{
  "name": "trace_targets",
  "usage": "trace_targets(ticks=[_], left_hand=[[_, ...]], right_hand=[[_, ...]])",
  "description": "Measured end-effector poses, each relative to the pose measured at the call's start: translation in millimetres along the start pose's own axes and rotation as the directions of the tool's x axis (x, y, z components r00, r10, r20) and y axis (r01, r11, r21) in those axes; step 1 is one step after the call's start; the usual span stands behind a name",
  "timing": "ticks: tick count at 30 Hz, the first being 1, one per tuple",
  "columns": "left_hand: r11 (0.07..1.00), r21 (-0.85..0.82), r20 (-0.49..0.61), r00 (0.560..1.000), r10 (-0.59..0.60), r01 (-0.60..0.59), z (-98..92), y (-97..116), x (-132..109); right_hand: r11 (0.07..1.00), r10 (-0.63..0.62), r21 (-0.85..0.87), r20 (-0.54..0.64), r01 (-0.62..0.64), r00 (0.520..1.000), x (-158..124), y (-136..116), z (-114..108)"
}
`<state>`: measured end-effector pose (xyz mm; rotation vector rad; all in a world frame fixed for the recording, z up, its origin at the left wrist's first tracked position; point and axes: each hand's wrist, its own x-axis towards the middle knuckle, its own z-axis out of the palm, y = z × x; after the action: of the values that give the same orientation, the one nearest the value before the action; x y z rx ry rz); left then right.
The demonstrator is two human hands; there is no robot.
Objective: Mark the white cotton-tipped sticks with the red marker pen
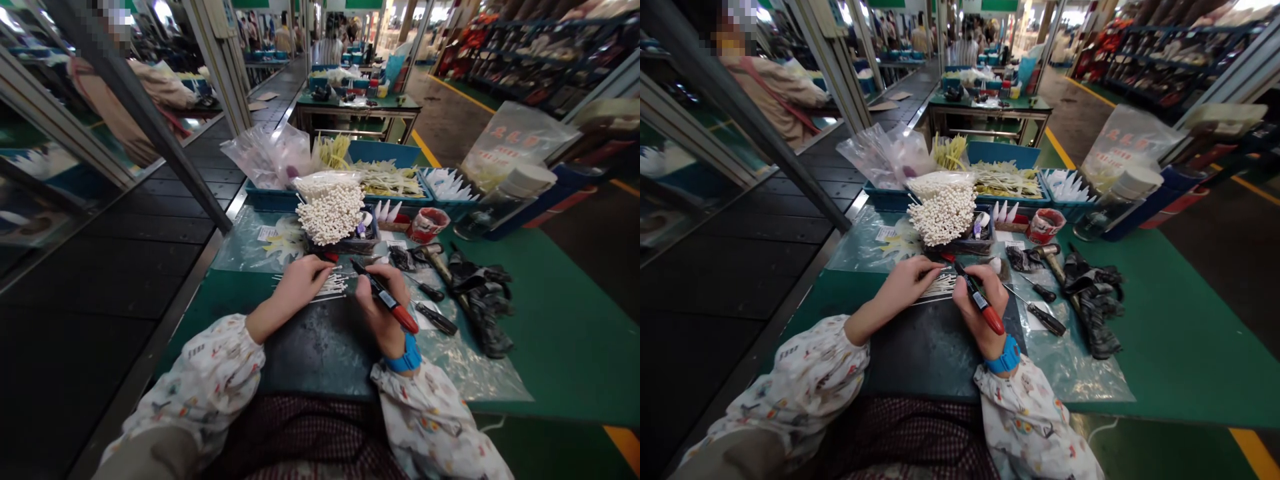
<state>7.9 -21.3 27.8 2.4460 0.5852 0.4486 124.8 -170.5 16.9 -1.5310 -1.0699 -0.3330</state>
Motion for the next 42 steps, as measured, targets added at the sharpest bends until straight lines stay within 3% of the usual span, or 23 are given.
trace_targets(ticks=[5, 8, 10, 13, 16, 18, 23, 31, 38, 42], left_hand=[[0.971, 0.237, 0.182, 0.983, -0.023, -0.021, 9.3, 2.3, -3.0], [0.964, 0.266, 0.18, 0.982, -0.049, -0.001, 4.0, -2.7, -3.1], [0.969, 0.241, 0.121, 0.989, -0.087, 0.056, -5.8, -15.5, 1.9], [0.98, 0.038, -0.077, 0.978, -0.191, 0.195, -24.7, -47.9, 21.2], [0.926, -0.31, -0.266, 0.916, -0.3, 0.214, -37.9, -79.8, 52.4], [0.898, -0.41, -0.294, 0.908, -0.299, 0.162, -40.7, -92.2, 75.2], [0.822, -0.569, -0.244, 0.948, -0.202, 0.029, -35.7, -97.2, 113.9], [0.736, -0.673, -0.274, 0.948, -0.16, -0.07, -27.0, -103.2, 116.6], [0.672, -0.723, -0.436, 0.859, -0.268, -0.158, -12.2, -99.1, 112.8], [0.633, -0.756, -0.459, 0.823, -0.334, -0.164, -10.4, -94.6, 110.1]], right_hand=[[0.999, 0.04, 0.004, 0.002, -0.04, 0.999, -1.5, 6.2, 1.5], [0.998, 0.055, 0.0, 0.01, -0.055, 0.998, -2.3, 6.8, 1.3], [0.999, 0.053, -0.004, 0.002, -0.053, 0.999, -2.2, 6.0, 0.9], [0.999, 0.049, 0.003, -0.001, -0.049, 0.999, -1.6, 3.9, 0.2], [0.998, 0.051, 0.026, 0.012, -0.051, 0.999, -1.6, 2.9, -0.5], [0.998, 0.036, 0.042, 0.014, -0.037, 0.999, -2.1, 3.8, -0.3], [0.998, -0.01, 0.069, 0.018, 0.009, 1.0, -2.7, 6.6, 1.1], [0.994, -0.071, 0.087, 0.068, 0.065, 0.995, 1.2, -5.4, -1.5], [0.985, -0.123, 0.13, 0.07, 0.113, 0.99, 1.4, -9.2, -3.9], [0.974, -0.171, 0.15, 0.01, 0.167, 0.985, 2.5, -4.8, -4.4]])
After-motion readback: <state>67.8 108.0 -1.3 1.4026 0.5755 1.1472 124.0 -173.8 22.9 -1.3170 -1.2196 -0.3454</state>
